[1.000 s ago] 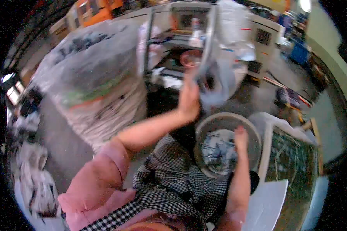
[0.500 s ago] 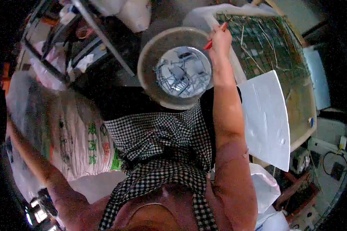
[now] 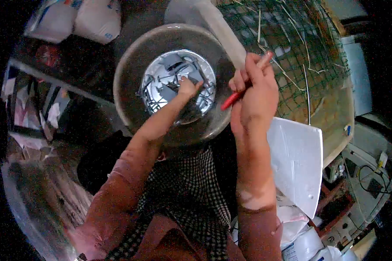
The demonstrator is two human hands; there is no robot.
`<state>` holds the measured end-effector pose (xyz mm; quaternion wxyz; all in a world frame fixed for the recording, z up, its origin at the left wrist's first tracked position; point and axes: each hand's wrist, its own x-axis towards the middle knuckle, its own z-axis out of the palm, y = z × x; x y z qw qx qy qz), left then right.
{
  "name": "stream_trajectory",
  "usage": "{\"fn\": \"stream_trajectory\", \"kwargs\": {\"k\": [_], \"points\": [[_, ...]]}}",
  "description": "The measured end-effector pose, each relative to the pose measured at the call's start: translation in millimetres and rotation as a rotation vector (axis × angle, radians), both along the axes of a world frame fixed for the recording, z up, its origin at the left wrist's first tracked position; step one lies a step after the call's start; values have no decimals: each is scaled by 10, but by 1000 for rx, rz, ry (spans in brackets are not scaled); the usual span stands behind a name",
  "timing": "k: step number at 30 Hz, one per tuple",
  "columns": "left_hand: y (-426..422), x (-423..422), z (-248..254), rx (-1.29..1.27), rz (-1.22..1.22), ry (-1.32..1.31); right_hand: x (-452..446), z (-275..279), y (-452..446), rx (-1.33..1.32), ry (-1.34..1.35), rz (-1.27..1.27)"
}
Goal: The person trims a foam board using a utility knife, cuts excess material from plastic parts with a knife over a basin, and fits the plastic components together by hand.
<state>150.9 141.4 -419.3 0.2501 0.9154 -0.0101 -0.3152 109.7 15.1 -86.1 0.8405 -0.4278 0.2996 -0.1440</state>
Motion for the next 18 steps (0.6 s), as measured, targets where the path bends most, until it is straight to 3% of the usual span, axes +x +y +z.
{"fn": "stream_trajectory", "kwargs": {"k": [2, 6, 12, 14, 16, 18], "points": [[-167, 32, -51, 51, 315, -15, -29, 9, -4, 32, 11, 6], [-103, 237, -52, -25, 281, 92, -109, 74, 6, 9, 18, 50], [77, 98, -191, -24, 182, -16, -272, 128, 226, 124, 34, 41], [192, 34, -133, -18, 28, -74, -386, 132, 325, 197, 55, 27], [283, -28, 4, -42, 49, -32, -505, 137, 367, 188, 17, 74], [462, -88, -216, -252, 242, 240, -606, 155, 410, 78, -8, 102]]}}
